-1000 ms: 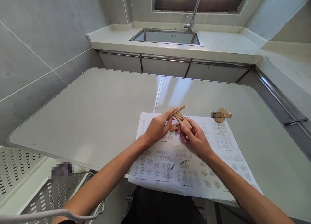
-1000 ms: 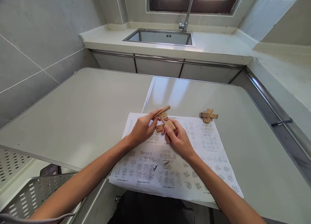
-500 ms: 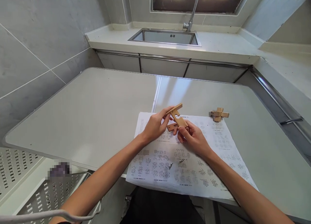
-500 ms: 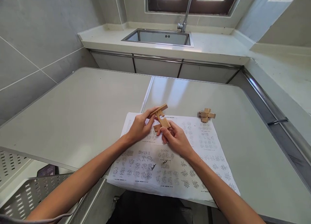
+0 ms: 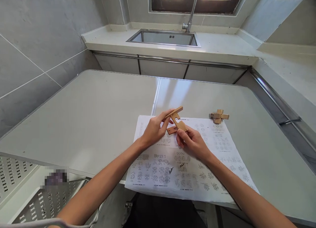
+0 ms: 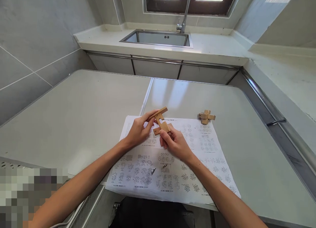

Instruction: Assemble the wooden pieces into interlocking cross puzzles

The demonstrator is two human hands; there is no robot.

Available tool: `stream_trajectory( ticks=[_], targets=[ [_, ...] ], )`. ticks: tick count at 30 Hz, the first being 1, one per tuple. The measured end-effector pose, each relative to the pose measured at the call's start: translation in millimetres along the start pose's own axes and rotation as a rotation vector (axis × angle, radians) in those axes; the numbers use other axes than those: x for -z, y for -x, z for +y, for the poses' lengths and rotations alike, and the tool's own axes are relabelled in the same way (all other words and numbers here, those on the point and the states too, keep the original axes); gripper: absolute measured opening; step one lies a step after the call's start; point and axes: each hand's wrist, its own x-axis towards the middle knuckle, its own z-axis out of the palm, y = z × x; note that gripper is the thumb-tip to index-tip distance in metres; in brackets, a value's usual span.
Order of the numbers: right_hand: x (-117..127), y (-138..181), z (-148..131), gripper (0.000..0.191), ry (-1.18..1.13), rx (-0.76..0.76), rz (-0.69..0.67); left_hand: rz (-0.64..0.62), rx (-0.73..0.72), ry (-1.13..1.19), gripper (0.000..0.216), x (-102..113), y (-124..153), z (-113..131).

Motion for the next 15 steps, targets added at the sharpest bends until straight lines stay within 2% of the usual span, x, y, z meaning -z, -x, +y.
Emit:
stream_trajectory(
  ticks=[6, 15],
  targets=[
    [1, 1, 11, 0.059, -0.032, -0.105, -0.008, -0.001, 0.02, -0.031, 0.041, -2, 2, 0],
    [-3, -2, 12, 0.045, -0.278, -0.161, 0.014, 0.012, -0.018, -0.04, 0.041, -1, -1, -1]
  ],
)
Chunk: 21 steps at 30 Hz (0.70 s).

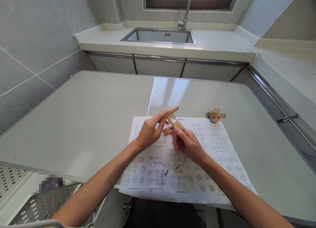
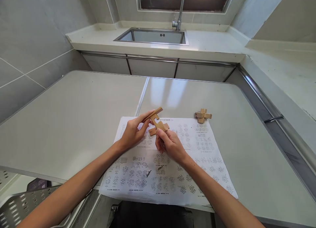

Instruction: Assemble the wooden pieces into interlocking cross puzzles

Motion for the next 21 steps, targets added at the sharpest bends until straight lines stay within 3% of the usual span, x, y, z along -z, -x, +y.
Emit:
stream_trajectory(
  ticks=[21],
  targets=[
    [0.0, -1.7, -5.6, 0.056, 0.093, 0.011, -0.042, -0.045, 0.013, -0.025, 0.041, 6.5, -3.3, -0.6]
  ],
)
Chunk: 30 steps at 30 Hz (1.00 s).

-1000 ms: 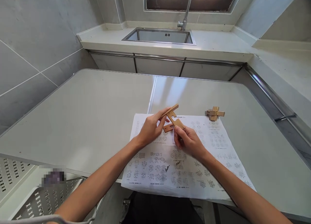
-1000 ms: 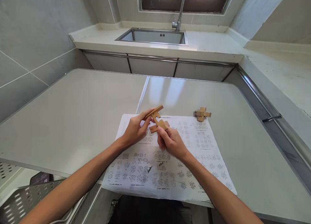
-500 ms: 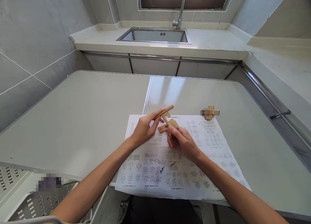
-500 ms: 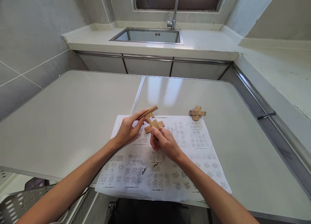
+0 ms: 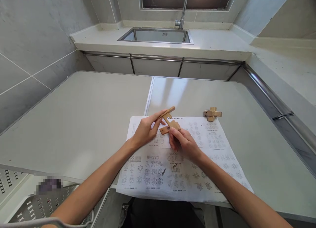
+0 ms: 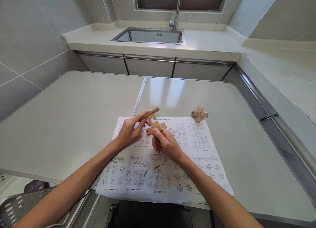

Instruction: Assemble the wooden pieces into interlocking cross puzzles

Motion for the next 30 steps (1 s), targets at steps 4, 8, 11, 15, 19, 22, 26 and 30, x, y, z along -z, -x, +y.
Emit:
stream_trajectory(
  ticks=[4, 8, 11, 15, 19, 22, 26, 30],
  targets=[
    [0.7, -0.1, 0.7, 0.061, 0.011, -0.01, -0.027, -0.015, -0.001, 0.022, 0.039, 1.9, -1.6, 0.3],
    [0.9, -1.2, 0.3, 0.062, 0.024, -0.016, -0.012, -0.005, -0.001, 0.024, 0.039, 1.5, -1.8, -0.2],
    [1.1, -1.8, -0.5, 0.059, -0.026, -0.033, -0.036, -0.017, 0.006, 0.035, 0.04, 2.8, -2.1, -0.4],
    [0.1, -1.2, -1.5, 0.055, -0.091, -0.037, -0.049, -0.061, 0.037, 0.038, 0.04, 6.4, -3.3, -0.2],
    [-0.7, -0.2, -2.0, 0.057, -0.028, -0.019, -0.016, -0.052, 0.023, 0.037, 0.041, 7.8, -4.3, 1.1],
    [-0.2, -0.4, -2.1, 0.057, -0.034, -0.018, -0.038, -0.062, -0.003, 0.054, 0.042, 8.1, -4.8, 1.6],
    [-1.3, -0.2, -3.5, 0.058, -0.009, -0.016, -0.004, -0.071, -0.002, 0.062, 0.042, 8.4, -4.7, -0.5],
    [-2.2, 1.0, -5.3, 0.058, -0.012, -0.006, -0.015, -0.082, -0.002, 0.037, 0.044, 10.2, -4.5, -2.3]
  ],
)
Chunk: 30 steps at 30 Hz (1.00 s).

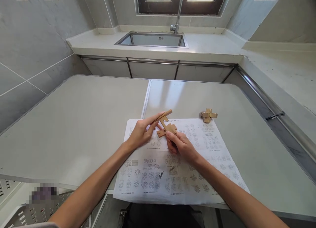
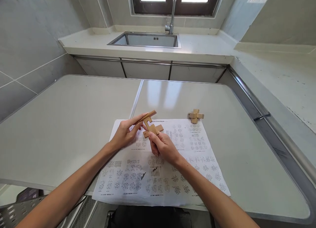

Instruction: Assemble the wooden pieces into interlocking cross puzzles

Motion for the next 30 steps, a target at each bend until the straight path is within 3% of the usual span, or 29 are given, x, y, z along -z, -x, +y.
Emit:
stream_trajectory(
  ticks=[5, 11, 16, 22, 30],
  targets=[
    [1, 1, -1, 0.053, -0.119, -0.04, -0.066, -0.044, -0.045, 0.021, 0.044, 5, -1, -1],
    [1, 2, 2, 0.059, -0.042, -0.01, 0.012, -0.029, -0.009, 0.012, 0.047, 0, 1, 1],
    [7, -4, 4, 0.056, -0.089, 0.006, 0.017, -0.167, -0.122, 0.04, 0.049, -15, 6, 13],
    [8, -12, 12, 0.056, -0.094, 0.023, -0.014, -0.031, -0.141, -0.074, 0.045, -22, 10, 7],
    [2, -7, 9, 0.062, 0.237, 0.081, 0.091, 0.028, -0.191, -0.233, 0.037, -23, 11, 11]
  ],
)
